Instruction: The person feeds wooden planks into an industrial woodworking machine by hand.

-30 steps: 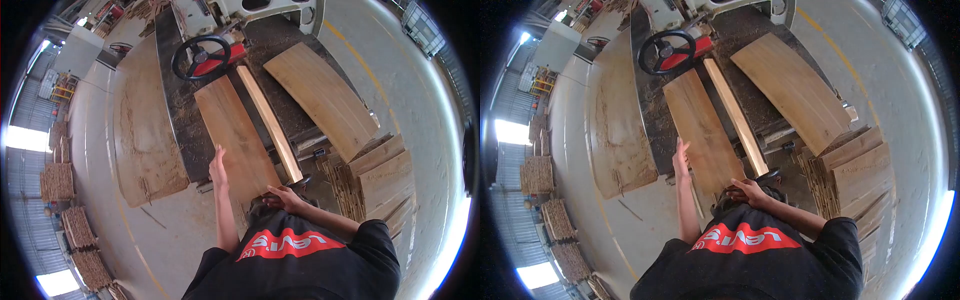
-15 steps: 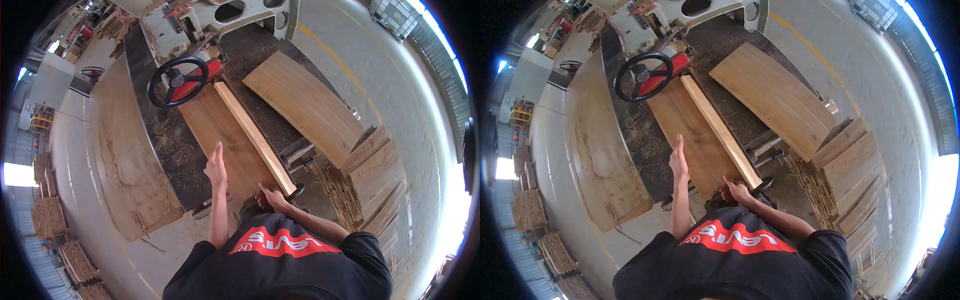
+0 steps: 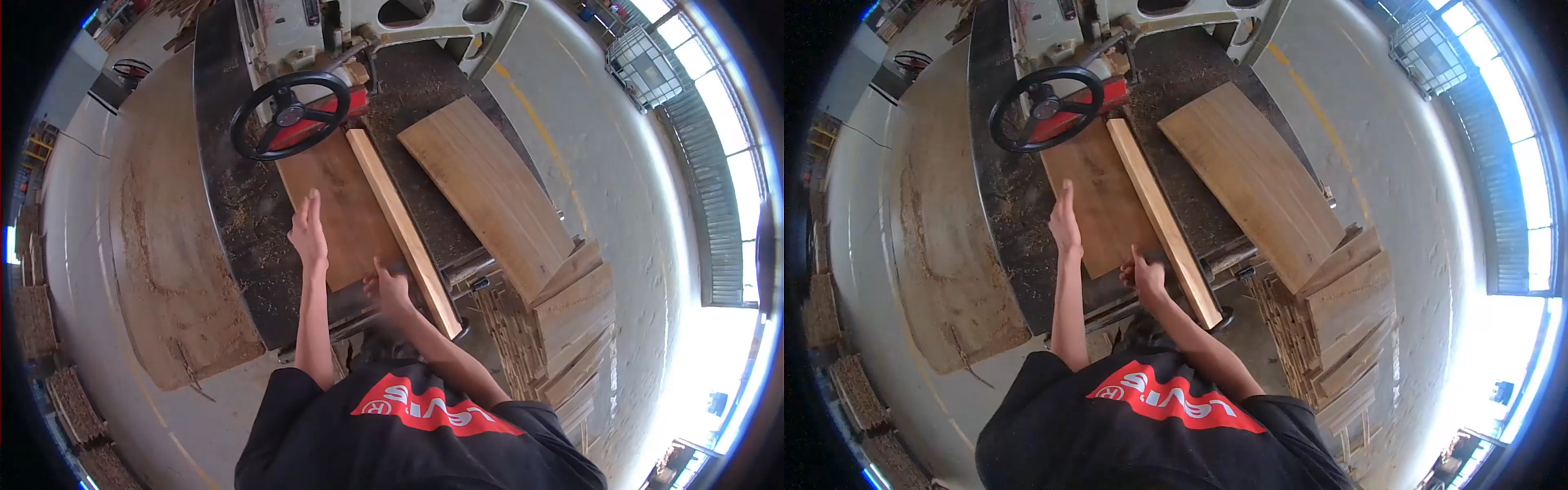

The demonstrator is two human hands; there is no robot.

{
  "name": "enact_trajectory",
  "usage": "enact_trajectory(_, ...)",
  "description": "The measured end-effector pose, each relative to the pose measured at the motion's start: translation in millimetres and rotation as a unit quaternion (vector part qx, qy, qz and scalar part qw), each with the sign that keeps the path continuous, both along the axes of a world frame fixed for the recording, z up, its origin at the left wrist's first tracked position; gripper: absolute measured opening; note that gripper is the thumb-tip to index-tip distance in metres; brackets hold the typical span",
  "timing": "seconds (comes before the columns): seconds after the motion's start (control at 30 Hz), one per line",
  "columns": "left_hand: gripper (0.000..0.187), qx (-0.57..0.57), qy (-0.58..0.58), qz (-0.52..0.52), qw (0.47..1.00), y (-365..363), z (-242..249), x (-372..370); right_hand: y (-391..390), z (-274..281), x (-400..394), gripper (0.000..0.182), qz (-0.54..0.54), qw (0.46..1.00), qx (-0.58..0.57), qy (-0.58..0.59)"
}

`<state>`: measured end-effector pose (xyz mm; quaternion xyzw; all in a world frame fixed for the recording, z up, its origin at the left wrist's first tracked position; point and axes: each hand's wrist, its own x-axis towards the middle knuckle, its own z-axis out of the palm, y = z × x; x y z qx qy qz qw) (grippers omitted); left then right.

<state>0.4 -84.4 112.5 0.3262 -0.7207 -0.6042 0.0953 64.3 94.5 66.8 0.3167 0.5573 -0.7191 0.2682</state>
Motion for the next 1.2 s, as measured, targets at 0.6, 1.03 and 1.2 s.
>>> enact_trajectory(0.6,0.050,-0.281,0.120,-0.060,0.950,53,-33,174,6,51,-56,0.024,0.149,0.854,0.133,0.480)
enact_trajectory(1.03,0.033,-0.250,0.288,-0.225,0.897,166,60,131,395,45,-106,0.085,0.105,0.658,0.709,0.230)
enact_trajectory(1.2,0.054,0.161,0.134,-0.321,0.924,251,42,112,439,52,-95,0.086,0.118,0.737,0.611,0.263)
